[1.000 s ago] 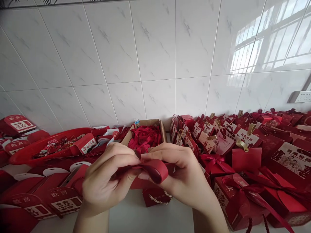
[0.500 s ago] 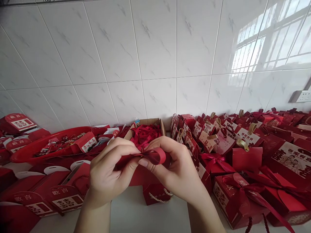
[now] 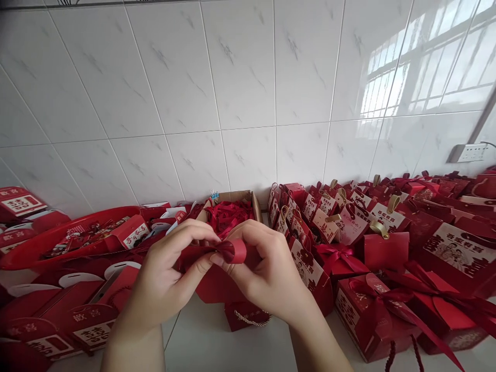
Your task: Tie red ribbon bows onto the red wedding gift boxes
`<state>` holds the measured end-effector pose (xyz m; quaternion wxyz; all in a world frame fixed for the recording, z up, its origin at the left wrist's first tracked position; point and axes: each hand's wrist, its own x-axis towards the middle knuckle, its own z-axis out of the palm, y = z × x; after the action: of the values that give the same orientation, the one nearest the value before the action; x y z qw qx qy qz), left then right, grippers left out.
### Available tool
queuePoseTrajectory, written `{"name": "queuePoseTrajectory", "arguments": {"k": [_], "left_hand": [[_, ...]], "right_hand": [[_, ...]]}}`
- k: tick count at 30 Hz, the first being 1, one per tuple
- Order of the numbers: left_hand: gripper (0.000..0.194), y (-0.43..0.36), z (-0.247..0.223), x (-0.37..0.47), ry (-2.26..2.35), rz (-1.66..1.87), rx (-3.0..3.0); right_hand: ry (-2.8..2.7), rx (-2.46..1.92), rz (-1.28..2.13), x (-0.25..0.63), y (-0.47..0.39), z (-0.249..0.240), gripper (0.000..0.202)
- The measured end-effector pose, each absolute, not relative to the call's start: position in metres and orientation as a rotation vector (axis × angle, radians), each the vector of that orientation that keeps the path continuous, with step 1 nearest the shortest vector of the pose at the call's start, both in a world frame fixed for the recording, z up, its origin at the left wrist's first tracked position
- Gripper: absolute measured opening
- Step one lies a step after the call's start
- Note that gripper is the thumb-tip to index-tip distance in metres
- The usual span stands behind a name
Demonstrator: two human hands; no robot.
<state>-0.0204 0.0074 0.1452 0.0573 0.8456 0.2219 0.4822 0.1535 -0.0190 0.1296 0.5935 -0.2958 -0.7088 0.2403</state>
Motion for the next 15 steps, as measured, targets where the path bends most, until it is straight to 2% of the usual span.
{"name": "queuePoseTrajectory", "arguments": {"k": [5, 13, 15], "left_hand": [[0.016, 0.004, 0.147, -0.02, 0.6, 1.633, 2.534], [0.017, -0.005, 0.15, -0.022, 0.614, 1.691, 2.543], [0.015, -0.003, 0.15, -0.027, 0.672, 1.752, 2.535]], "right_hand": [[-1.638, -0.663, 0.54, 0.15, -0.023, 0.13, 0.009], [-1.659, -0.573, 0.602, 0.146, -0.026, 0.132, 0.007], [-1.644, -0.579, 0.656, 0.148, -0.023, 0.13, 0.014]]}}
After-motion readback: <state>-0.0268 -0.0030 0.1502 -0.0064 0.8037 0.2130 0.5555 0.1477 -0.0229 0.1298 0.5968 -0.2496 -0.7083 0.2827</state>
